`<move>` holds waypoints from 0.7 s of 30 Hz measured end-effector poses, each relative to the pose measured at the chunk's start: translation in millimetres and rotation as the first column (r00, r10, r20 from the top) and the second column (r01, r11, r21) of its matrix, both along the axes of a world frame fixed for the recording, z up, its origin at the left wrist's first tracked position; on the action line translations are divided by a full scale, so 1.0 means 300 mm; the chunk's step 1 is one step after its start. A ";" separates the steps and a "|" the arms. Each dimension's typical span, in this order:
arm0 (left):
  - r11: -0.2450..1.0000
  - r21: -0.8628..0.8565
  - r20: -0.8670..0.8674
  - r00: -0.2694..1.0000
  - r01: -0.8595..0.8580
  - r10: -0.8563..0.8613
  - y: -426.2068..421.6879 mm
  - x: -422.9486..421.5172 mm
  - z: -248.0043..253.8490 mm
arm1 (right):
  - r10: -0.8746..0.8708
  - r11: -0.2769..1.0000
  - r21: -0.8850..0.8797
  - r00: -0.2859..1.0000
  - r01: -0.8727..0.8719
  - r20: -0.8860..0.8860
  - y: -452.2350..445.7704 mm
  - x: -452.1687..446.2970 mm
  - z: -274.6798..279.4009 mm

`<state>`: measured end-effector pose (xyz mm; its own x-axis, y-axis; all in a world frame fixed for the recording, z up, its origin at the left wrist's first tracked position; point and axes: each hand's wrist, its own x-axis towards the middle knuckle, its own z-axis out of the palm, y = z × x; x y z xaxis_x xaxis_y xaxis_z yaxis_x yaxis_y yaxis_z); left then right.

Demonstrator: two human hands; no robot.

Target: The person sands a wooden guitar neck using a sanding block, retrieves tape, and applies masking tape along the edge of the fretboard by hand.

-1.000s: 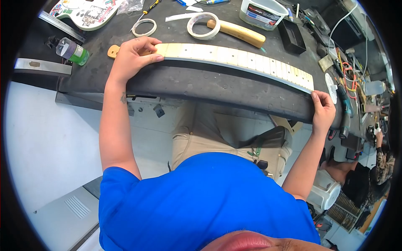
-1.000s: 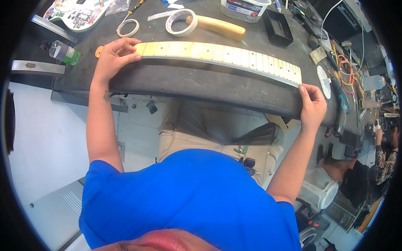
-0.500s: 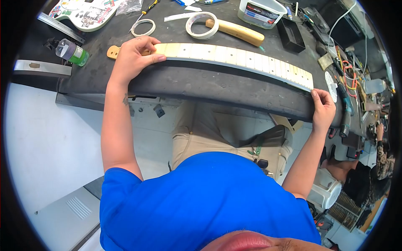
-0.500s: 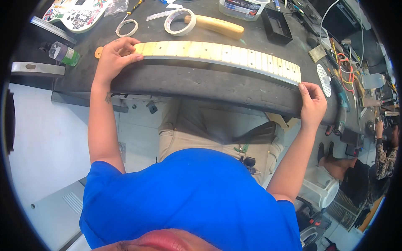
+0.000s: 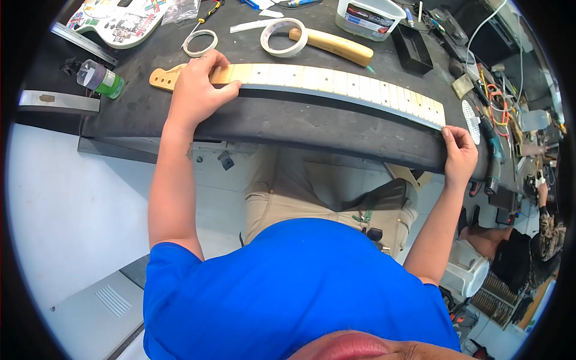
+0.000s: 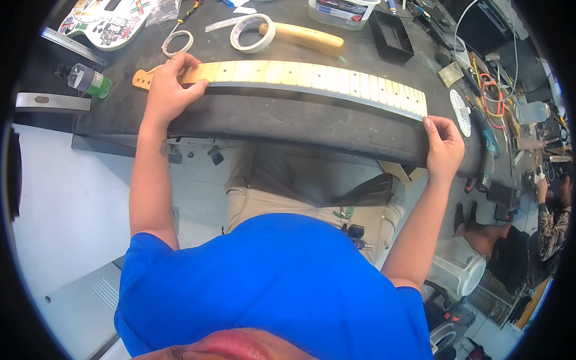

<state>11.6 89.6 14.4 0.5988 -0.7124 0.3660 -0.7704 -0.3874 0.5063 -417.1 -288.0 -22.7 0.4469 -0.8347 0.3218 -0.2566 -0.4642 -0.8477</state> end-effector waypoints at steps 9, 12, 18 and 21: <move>0.997 0.070 0.107 0.994 -0.039 0.032 -0.010 -0.016 -0.005 | -0.001 1.000 -0.004 1.000 0.001 -0.008 0.004 0.004 0.005; 0.993 0.042 -0.123 0.987 0.110 -0.104 0.052 0.038 0.002 | 0.008 1.000 -0.002 1.000 -0.008 0.004 -0.002 0.000 0.001; 0.984 -0.109 -0.311 0.936 0.139 -0.167 0.049 0.060 -0.009 | -0.001 1.000 -0.003 1.000 0.000 -0.006 0.000 0.006 0.006; 0.993 -0.044 -0.209 0.971 0.109 -0.116 0.019 0.036 0.016 | -0.003 1.000 0.001 1.000 0.003 -0.007 -0.001 0.001 0.003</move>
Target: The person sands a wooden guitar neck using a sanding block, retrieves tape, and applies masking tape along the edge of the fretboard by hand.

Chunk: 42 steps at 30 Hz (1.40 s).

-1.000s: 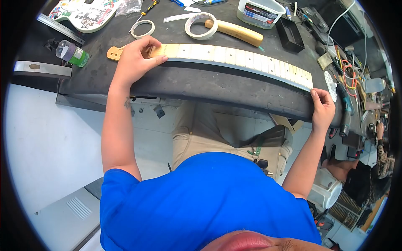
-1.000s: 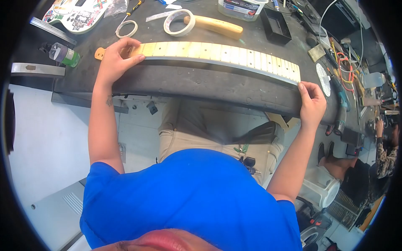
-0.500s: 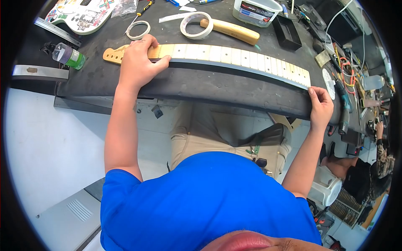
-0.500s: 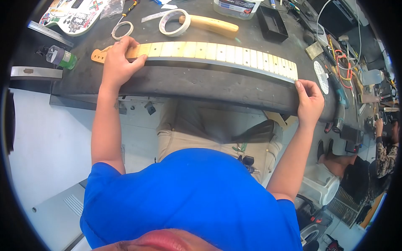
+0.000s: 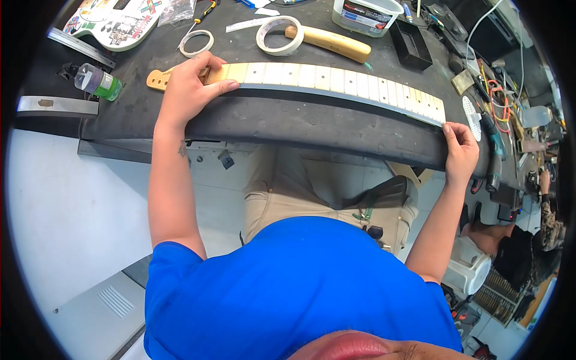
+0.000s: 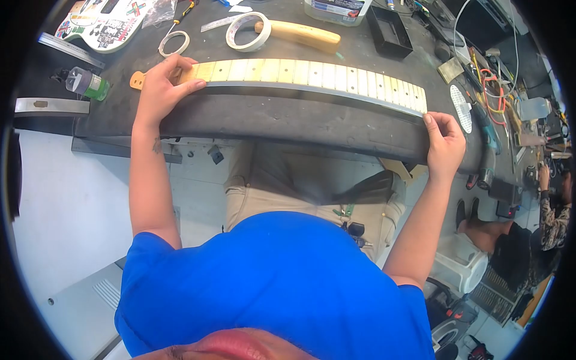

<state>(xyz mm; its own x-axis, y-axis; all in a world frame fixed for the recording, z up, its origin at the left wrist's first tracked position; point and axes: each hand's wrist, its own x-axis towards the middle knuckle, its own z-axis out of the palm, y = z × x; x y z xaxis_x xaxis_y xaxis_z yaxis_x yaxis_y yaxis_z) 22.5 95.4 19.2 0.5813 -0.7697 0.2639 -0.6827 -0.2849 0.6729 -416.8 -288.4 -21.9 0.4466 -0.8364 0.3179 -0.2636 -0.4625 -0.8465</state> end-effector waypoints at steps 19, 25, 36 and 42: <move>0.997 -0.076 0.166 0.986 0.026 -0.013 -0.038 -0.022 -0.027 | 0.036 0.998 0.044 0.996 -0.040 0.083 -0.005 -0.014 -0.002; 1.000 -0.017 0.149 0.989 0.002 0.001 -0.044 -0.030 -0.008 | 0.019 0.999 0.046 0.998 -0.022 0.068 0.003 -0.010 0.004; 0.997 -0.023 0.452 0.890 0.080 -0.061 -0.102 -0.079 0.008 | 0.021 0.999 0.041 0.997 -0.024 0.077 -0.003 -0.005 -0.004; 0.994 -0.031 0.575 0.816 0.106 -0.069 -0.128 -0.106 0.007 | 0.017 0.999 0.042 0.997 -0.021 0.079 -0.006 -0.006 -0.006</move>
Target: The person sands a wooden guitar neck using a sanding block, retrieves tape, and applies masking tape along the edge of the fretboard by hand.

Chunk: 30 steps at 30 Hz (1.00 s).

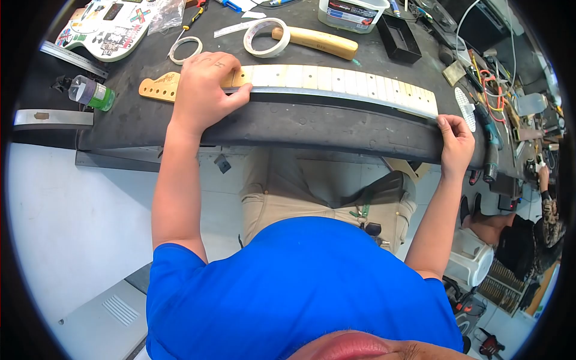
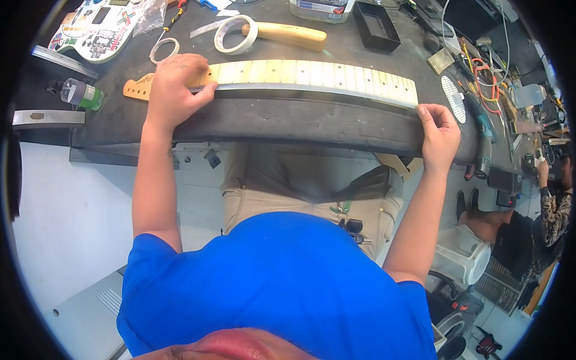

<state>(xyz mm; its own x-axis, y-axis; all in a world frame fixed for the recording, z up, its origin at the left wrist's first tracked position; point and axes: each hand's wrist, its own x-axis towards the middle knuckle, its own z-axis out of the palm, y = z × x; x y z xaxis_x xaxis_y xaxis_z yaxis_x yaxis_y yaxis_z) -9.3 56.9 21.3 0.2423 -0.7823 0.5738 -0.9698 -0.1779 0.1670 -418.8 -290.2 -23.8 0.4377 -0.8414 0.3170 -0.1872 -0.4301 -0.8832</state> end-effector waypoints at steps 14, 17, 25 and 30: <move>0.997 -0.037 -0.006 0.998 0.069 -0.069 -0.067 -0.046 -0.008 | -0.001 1.000 0.005 1.000 0.001 0.008 0.001 0.007 -0.002; 0.989 0.002 -0.121 0.982 0.147 -0.146 -0.040 -0.038 0.026 | -0.003 1.000 0.019 1.000 0.003 -0.014 0.001 0.003 0.003; 0.974 -0.020 -0.435 0.875 0.227 -0.213 -0.019 0.008 0.017 | 0.006 1.000 0.008 0.998 -0.006 0.067 0.008 -0.002 0.000; 0.976 -0.022 -0.458 0.865 0.218 -0.204 -0.024 0.006 0.023 | 0.013 1.000 0.008 0.996 -0.014 0.089 0.007 -0.007 -0.001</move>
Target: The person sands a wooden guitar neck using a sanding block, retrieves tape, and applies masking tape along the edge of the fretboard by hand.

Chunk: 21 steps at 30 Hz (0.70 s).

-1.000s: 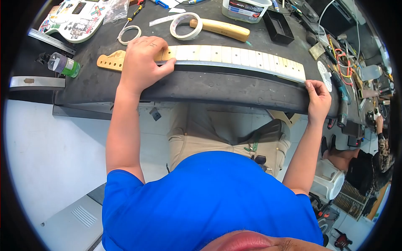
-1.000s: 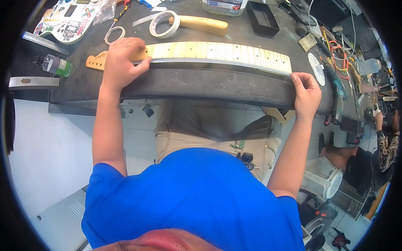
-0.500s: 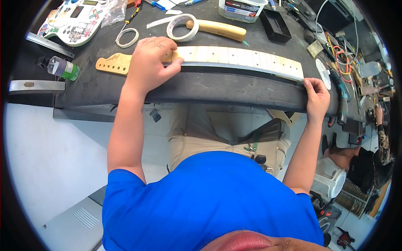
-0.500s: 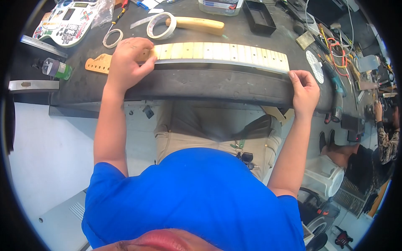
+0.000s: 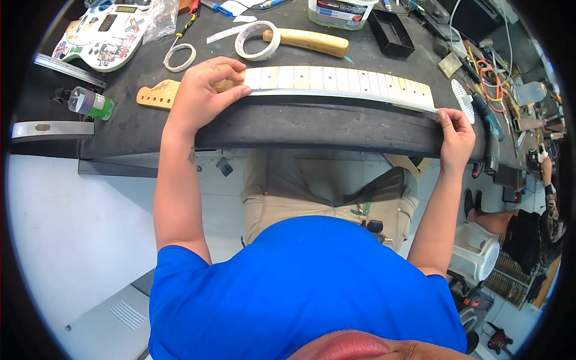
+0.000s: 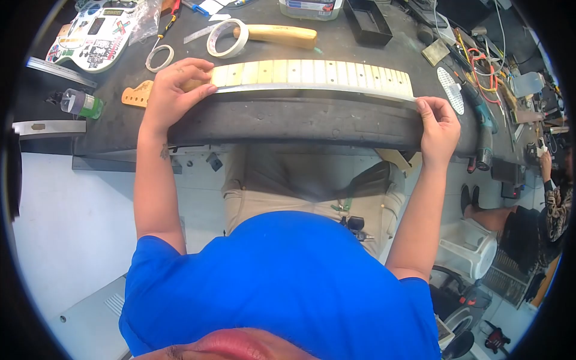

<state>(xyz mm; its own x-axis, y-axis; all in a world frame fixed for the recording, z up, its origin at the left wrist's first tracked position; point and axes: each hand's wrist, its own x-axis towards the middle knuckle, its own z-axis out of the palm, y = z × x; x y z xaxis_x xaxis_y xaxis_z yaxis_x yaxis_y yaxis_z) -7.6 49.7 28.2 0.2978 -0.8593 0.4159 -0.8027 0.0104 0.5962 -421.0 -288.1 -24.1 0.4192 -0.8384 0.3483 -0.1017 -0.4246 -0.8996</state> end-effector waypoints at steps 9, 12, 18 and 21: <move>0.998 -0.014 0.014 0.998 -0.056 0.056 -0.016 -0.012 -0.003 | 0.021 1.000 -0.011 1.000 -0.021 0.002 0.001 0.000 -0.004; 0.992 -0.078 0.250 0.961 -0.097 0.113 -0.037 -0.041 -0.010 | -0.010 1.000 -0.004 0.998 0.010 -0.068 -0.006 0.008 -0.004; 0.973 -0.184 0.500 0.838 -0.142 0.217 -0.070 -0.084 -0.032 | -0.033 0.999 -0.006 0.996 0.033 -0.085 -0.016 0.013 -0.012; 0.973 -0.184 0.511 0.832 -0.141 0.217 -0.071 -0.084 -0.037 | -0.034 0.999 0.001 0.996 0.035 -0.080 -0.011 0.015 -0.008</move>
<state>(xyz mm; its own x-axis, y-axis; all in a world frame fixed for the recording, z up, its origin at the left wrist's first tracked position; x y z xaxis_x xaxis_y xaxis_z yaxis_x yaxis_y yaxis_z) -32.8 28.5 17.2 0.1454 -0.7376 0.6594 -0.9893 -0.1159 0.0886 -416.6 -291.5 -26.6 0.4164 -0.8536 0.3130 -0.1876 -0.4175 -0.8891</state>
